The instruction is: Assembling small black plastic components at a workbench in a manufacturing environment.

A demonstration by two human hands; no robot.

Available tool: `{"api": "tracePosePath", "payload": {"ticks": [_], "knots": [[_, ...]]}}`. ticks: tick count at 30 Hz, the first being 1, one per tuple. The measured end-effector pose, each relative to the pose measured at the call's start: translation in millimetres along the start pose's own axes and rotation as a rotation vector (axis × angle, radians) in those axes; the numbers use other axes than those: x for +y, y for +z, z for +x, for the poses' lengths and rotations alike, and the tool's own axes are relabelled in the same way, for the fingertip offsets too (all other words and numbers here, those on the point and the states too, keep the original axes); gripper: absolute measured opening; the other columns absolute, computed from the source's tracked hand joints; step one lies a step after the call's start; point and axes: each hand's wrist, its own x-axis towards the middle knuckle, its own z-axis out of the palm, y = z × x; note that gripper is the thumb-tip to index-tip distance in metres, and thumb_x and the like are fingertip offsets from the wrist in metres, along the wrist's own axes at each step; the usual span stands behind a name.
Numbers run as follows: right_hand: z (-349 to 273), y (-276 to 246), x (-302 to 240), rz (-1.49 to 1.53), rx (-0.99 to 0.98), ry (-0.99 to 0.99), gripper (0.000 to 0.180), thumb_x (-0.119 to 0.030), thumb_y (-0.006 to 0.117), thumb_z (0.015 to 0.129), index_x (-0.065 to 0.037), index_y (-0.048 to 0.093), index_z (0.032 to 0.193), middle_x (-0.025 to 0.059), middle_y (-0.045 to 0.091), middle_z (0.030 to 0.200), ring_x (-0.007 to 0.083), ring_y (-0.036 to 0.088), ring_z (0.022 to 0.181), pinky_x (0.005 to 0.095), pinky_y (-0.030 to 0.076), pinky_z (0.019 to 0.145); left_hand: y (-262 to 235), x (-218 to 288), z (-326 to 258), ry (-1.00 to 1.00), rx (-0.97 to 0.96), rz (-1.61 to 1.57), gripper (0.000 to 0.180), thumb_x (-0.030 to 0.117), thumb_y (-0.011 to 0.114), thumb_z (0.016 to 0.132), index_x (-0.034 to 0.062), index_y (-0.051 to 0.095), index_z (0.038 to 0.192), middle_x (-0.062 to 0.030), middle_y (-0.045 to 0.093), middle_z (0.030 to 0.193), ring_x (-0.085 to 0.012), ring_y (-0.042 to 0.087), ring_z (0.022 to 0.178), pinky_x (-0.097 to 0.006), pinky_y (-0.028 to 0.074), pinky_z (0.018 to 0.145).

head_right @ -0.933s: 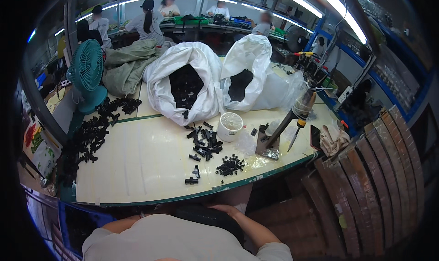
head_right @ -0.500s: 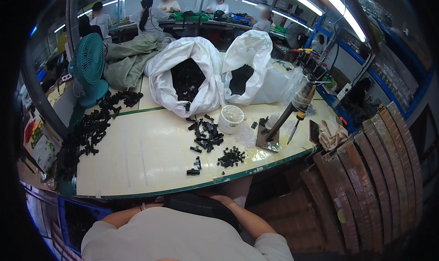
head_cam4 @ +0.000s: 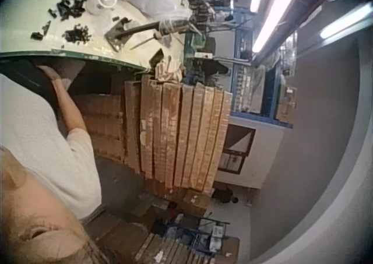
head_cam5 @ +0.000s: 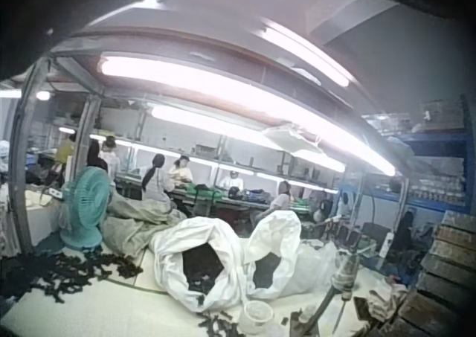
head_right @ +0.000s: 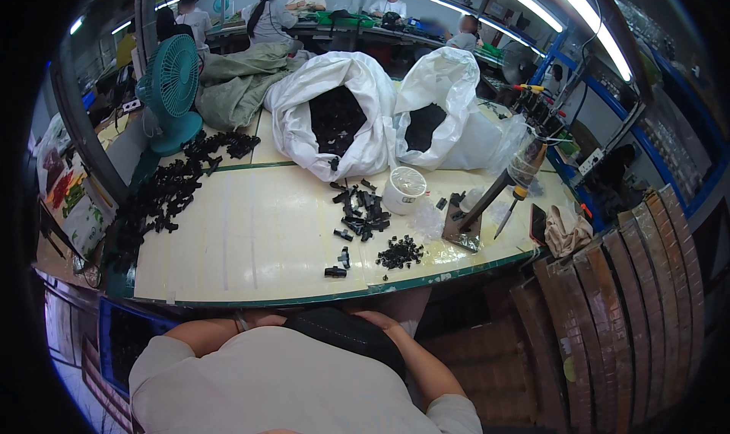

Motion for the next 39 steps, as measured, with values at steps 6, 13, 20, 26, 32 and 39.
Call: {"api": "tracePosePath", "payload": {"ticks": [6, 13, 20, 26, 32, 39], "knots": [[-7.5, 14.0, -1.9, 0.025, 0.018, -0.039, 0.035, -0.009, 0.053, 0.091, -0.004, 0.054, 0.126, 0.0103, 0.063, 0.115, 0.0164, 0.064, 0.096, 0.0283, 0.052, 0.086, -4.3, -10.2, -3.8, -0.008, 0.003, -0.019, 0.031, 0.029, 0.068, 0.082, 0.0023, 0.065, 0.099, -0.0106, 0.065, 0.101, -0.0216, 0.058, 0.091, -0.034, 0.046, 0.083], [-25.8, 28.6, -11.0, -0.075, 0.133, -0.065, 0.036, -0.009, 0.055, 0.091, 0.000, 0.052, 0.126, 0.0104, 0.061, 0.118, 0.0164, 0.064, 0.097, 0.0245, 0.052, 0.086, 12.9, -5.1, 3.8, -0.004, -0.022, -0.025, 0.031, 0.029, 0.067, 0.082, 0.0024, 0.065, 0.098, -0.0106, 0.065, 0.100, -0.0220, 0.058, 0.091, -0.034, 0.046, 0.083], [-20.4, 37.1, -5.6, -0.002, 0.120, -0.034, 0.031, -0.013, 0.053, 0.092, 0.000, 0.056, 0.121, 0.0097, 0.064, 0.110, 0.0144, 0.064, 0.091, 0.0247, 0.052, 0.082, 8.4, 14.5, 22.1, -0.041, -0.036, -0.022, 0.031, 0.029, 0.067, 0.082, 0.0024, 0.065, 0.098, -0.0107, 0.065, 0.100, -0.0223, 0.058, 0.091, -0.034, 0.046, 0.083], [-15.9, 40.2, 1.2, -0.147, 0.235, 0.054, 0.029, -0.012, 0.051, 0.093, 0.000, 0.059, 0.118, 0.0081, 0.065, 0.106, 0.0126, 0.063, 0.088, 0.0234, 0.051, 0.080, 12.2, 9.3, 20.3, -0.072, 0.021, -0.031, 0.031, 0.029, 0.067, 0.082, 0.0025, 0.065, 0.098, -0.0108, 0.065, 0.099, -0.0226, 0.058, 0.090, -0.034, 0.046, 0.083], [11.0, 10.2, 15.2, -0.355, 0.197, 0.110, 0.026, -0.015, 0.052, 0.092, 0.001, 0.061, 0.111, 0.0063, 0.068, 0.097, 0.0114, 0.063, 0.079, 0.0228, 0.050, 0.074, 5.1, 9.6, 13.4, -0.160, 0.148, -0.051, 0.030, 0.029, 0.066, 0.082, 0.0025, 0.065, 0.097, -0.0108, 0.066, 0.099, -0.0229, 0.058, 0.090, -0.034, 0.046, 0.083], [47.8, -88.8, 50.5, -0.714, 0.135, 0.004, 0.023, -0.013, 0.058, 0.085, 0.001, 0.062, 0.102, 0.0076, 0.066, 0.091, 0.0135, 0.062, 0.074, 0.0253, 0.050, 0.069, 6.3, -6.9, -7.4, -0.242, 0.266, -0.073, 0.030, 0.029, 0.066, 0.082, 0.0026, 0.065, 0.097, -0.0109, 0.066, 0.099, -0.0233, 0.058, 0.090, -0.034, 0.046, 0.083]]}}
